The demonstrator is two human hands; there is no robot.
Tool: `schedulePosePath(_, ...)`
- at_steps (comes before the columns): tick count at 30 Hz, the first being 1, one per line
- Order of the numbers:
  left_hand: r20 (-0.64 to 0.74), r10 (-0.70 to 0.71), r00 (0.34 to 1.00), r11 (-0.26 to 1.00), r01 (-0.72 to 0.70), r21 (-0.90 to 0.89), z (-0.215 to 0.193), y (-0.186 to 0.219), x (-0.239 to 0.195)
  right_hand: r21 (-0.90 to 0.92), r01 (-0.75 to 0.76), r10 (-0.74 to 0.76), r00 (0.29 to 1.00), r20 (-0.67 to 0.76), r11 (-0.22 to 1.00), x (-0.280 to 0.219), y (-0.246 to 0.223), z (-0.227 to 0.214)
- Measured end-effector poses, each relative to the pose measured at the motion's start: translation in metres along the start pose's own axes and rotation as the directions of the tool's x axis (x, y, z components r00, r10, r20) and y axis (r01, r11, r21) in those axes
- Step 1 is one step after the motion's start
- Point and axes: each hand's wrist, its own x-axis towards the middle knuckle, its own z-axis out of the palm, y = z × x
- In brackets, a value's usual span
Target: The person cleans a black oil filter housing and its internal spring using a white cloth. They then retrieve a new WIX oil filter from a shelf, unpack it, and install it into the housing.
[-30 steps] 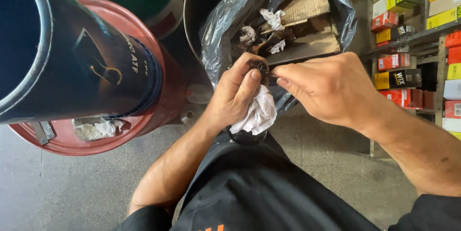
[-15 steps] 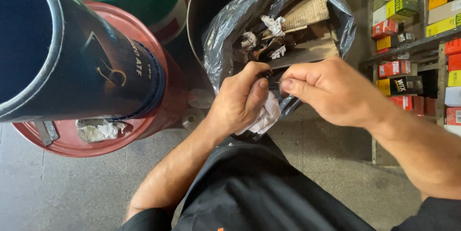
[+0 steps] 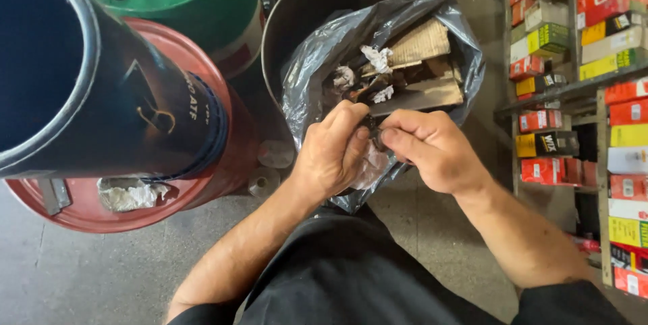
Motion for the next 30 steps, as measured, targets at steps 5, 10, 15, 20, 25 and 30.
schedulePosePath(5,-0.003,0.001,1.0,1.0,-0.001,-0.015,0.003,0.004,-0.002,-0.469,0.451,-0.528,0.848,-0.039,0.759,0.001,0.024,0.005)
schedulePosePath(10,-0.051,0.011,0.999,0.996,-0.016,-0.084,0.011,0.011,-0.003,-0.708,0.577,-0.816,0.579,0.004,0.406,0.01,0.028,0.012)
schedulePosePath(15,-0.05,0.053,0.997,0.996,-0.057,-0.072,0.012,0.01,-0.001,-0.731,0.591,-0.845,0.534,0.037,0.341,0.01,0.021,0.008)
schedulePosePath(20,-0.035,0.082,0.996,0.995,-0.084,-0.048,0.012,0.013,0.002,-0.675,0.616,-0.837,0.548,-0.003,0.406,0.007,0.04,0.002)
schedulePosePath(25,-0.019,0.047,0.999,0.984,-0.05,-0.171,0.02,0.018,0.003,-0.747,0.647,-0.917,0.374,0.138,0.151,0.02,0.021,-0.01)
schedulePosePath(30,0.025,0.057,0.998,0.988,-0.053,-0.148,0.014,0.027,0.005,-0.663,0.699,-0.907,0.416,0.072,0.268,0.019,0.033,-0.007)
